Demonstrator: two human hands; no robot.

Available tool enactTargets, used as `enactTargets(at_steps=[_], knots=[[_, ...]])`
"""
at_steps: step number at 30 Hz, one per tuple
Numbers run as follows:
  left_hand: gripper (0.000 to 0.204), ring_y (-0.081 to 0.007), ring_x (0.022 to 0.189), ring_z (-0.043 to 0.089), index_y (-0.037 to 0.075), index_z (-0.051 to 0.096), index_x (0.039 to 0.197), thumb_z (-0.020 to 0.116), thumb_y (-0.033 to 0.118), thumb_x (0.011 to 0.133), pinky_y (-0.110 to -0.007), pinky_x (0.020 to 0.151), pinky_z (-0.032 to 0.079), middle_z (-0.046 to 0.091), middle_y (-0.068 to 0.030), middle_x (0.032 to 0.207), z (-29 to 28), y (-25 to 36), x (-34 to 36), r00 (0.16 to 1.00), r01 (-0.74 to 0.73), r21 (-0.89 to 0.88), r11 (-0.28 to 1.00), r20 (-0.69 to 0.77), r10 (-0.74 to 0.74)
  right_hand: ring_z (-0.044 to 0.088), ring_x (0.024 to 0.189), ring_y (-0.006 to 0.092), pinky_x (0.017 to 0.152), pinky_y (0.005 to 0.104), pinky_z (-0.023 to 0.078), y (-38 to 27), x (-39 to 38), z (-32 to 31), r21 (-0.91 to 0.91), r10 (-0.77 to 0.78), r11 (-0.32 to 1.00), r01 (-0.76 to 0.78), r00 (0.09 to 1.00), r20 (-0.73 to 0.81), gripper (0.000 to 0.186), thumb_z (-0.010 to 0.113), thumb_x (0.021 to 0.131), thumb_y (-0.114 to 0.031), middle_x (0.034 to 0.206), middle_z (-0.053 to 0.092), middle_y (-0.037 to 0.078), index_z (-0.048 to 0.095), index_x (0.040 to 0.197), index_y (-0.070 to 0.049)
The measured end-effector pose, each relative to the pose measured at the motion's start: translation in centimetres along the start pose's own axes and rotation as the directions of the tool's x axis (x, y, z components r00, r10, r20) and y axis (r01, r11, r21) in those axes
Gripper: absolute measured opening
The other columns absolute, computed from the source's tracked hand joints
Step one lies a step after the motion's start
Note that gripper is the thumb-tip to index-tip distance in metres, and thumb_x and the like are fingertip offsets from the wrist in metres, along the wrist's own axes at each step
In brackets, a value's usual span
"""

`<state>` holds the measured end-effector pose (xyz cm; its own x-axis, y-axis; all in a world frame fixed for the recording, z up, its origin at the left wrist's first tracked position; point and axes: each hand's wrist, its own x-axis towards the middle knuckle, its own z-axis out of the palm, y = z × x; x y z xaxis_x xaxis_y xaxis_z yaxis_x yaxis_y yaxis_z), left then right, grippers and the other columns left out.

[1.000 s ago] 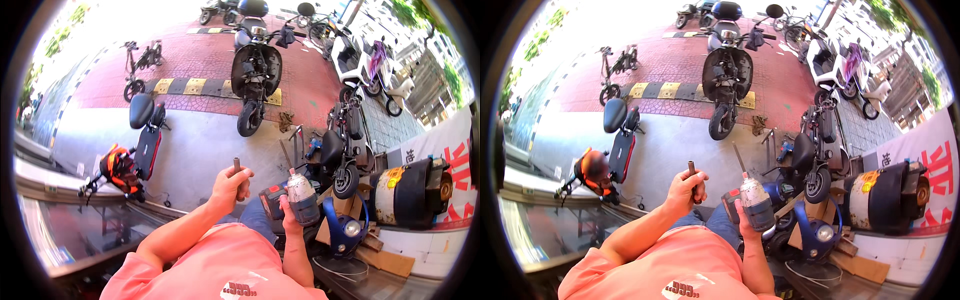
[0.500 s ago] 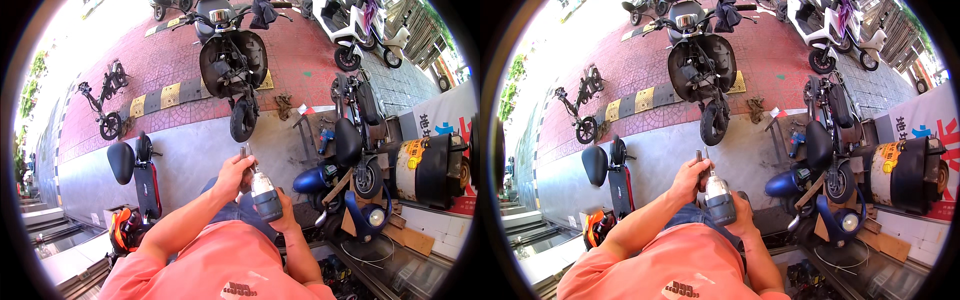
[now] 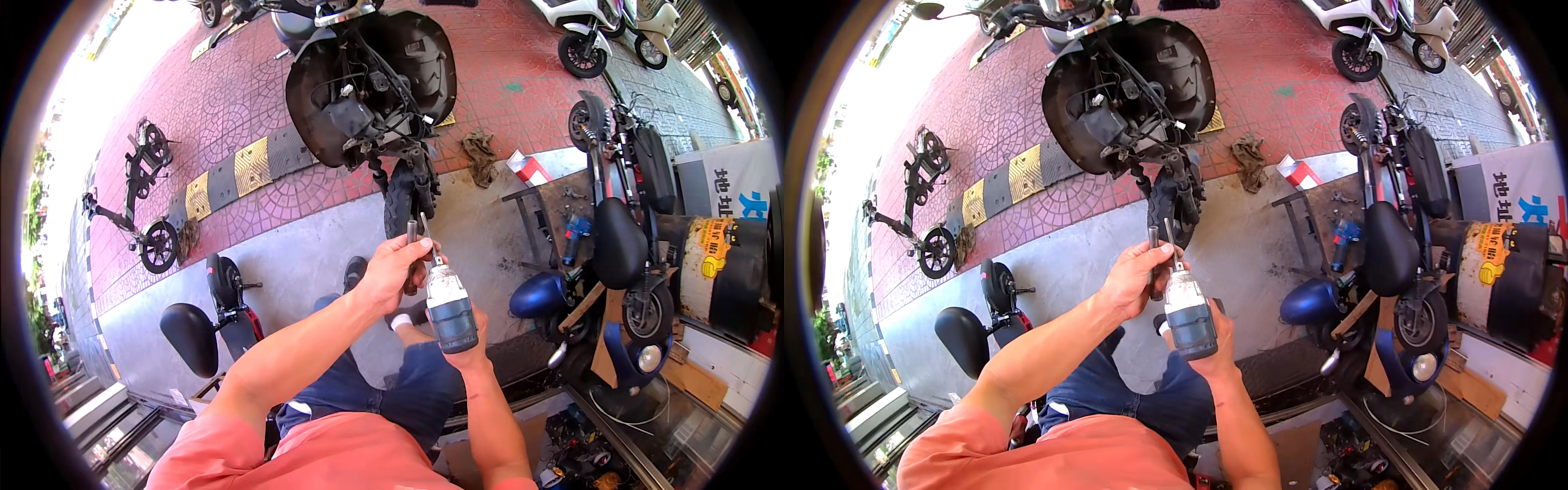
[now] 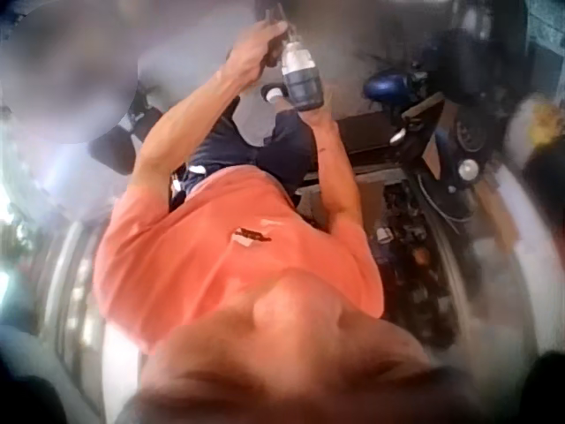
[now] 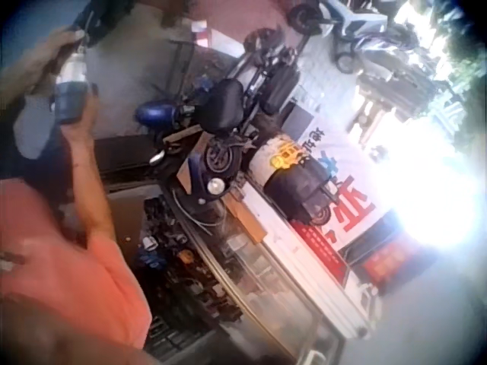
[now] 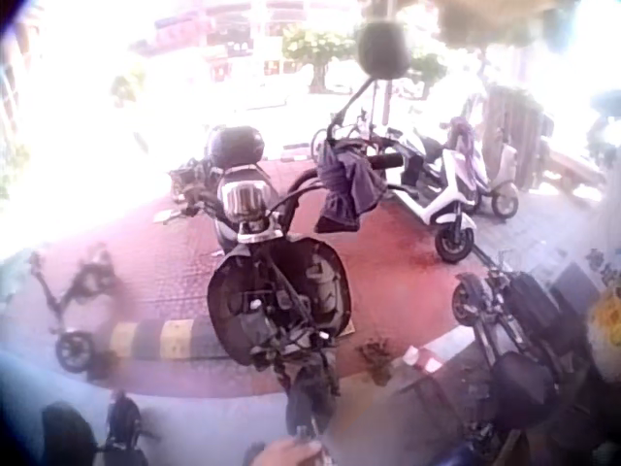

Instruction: The person uses a power drill to unscrew bolts from the front wheel of a motorcycle and removes a metal component by hand.

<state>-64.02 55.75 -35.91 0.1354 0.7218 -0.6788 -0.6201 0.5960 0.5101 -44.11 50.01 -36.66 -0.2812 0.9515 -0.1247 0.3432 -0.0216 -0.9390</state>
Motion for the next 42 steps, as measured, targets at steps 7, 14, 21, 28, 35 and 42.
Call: enactTargets(at_steps=[7, 14, 21, 28, 35, 42], knots=[[0.023, -0.0253, 0.09, 0.075, -0.001, 0.068, 0.113, 0.066, 0.021, 0.105, -0.039, 0.08, 0.064, 0.076, -0.0196, 0.102, -12.3, -3.9, 19.7, 0.948, -0.276, -0.045, 0.96, 0.15, 0.28, 0.071, 0.071, 0.0333, 0.068, 0.0386, 0.055, 16.0, 12.0, 7.9, -0.024, -0.119, 0.993, 0.118, 0.99, -0.078, 0.03, 0.082, 0.076, -0.009, 0.078, 0.069, 0.015, 0.067, 0.101, -0.004], [0.024, -0.0246, 0.089, 0.074, -0.002, 0.068, 0.113, 0.065, 0.02, 0.105, -0.039, 0.076, 0.064, 0.074, -0.0177, 0.098, -17.9, -8.9, 30.8, 0.799, -0.508, -0.196, 0.839, 0.255, 0.544, 0.072, 0.071, 0.0345, 0.066, 0.0388, 0.056, 26.9, 16.6, 12.7, -0.15, -0.369, 0.925, 0.349, 0.92, -0.134, 0.035, 0.085, 0.075, -0.013, 0.079, 0.07, 0.014, 0.066, 0.102, -0.003], [0.026, -0.0226, 0.086, 0.074, -0.003, 0.069, 0.114, 0.068, 0.021, 0.104, -0.034, 0.075, 0.063, 0.075, -0.0204, 0.098, -17.7, -7.6, 31.1, 0.818, -0.406, -0.278, 0.87, 0.315, 0.482, 0.071, 0.072, 0.0169, 0.069, 0.0319, 0.056, 26.7, 16.7, 13.6, -0.304, -0.266, 0.93, 0.205, 0.948, -0.174, 0.035, 0.082, 0.082, -0.014, 0.084, 0.073, 0.01, 0.069, 0.112, -0.001], [0.026, -0.0087, 0.066, 0.061, -0.002, 0.07, 0.11, 0.07, 0.024, 0.103, -0.023, 0.058, 0.044, 0.076, -0.0169, 0.092, -18.2, -7.1, 31.3, 0.823, -0.395, -0.243, 0.886, 0.335, 0.459, 0.065, 0.113, 0.0396, 0.1, 0.0497, 0.05, 28.0, 15.3, 13.7, -0.338, -0.021, 0.941, -0.016, 0.994, -0.107, 0.045, 0.081, 0.09, -0.016, 0.124, 0.071, 0.017, 0.068, 0.131, -0.003], [0.022, -0.0075, 0.06, 0.053, 0.001, 0.072, 0.106, 0.07, 0.023, 0.103, -0.022, 0.059, 0.043, 0.076, -0.0156, 0.09, -18.1, -7.0, 31.2, 0.869, -0.336, -0.179, 0.925, 0.319, 0.378, 0.066, 0.109, 0.0386, 0.096, 0.0491, 0.051, 26.8, 15.1, 14.1, -0.3, 0.016, 0.952, -0.062, 0.988, -0.154, 0.04, 0.08, 0.089, -0.016, 0.12, 0.072, 0.015, 0.07, 0.127, -0.004], [0.021, -0.0097, 0.06, 0.055, 0.001, 0.072, 0.101, 0.071, 0.022, 0.102, -0.025, 0.06, 0.045, 0.075, -0.0124, 0.087, -19.5, -5.9, 31.8, 0.875, -0.343, -0.077, 0.936, 0.337, 0.348, 0.069, 0.094, 0.03, 0.084, 0.0409, 0.054, 26.8, 15.7, 16.2, -0.392, -0.133, 0.918, 0.058, 0.977, -0.166, 0.033, 0.081, 0.086, -0.012, 0.106, 0.074, 0.012, 0.073, 0.117, -0.003]])
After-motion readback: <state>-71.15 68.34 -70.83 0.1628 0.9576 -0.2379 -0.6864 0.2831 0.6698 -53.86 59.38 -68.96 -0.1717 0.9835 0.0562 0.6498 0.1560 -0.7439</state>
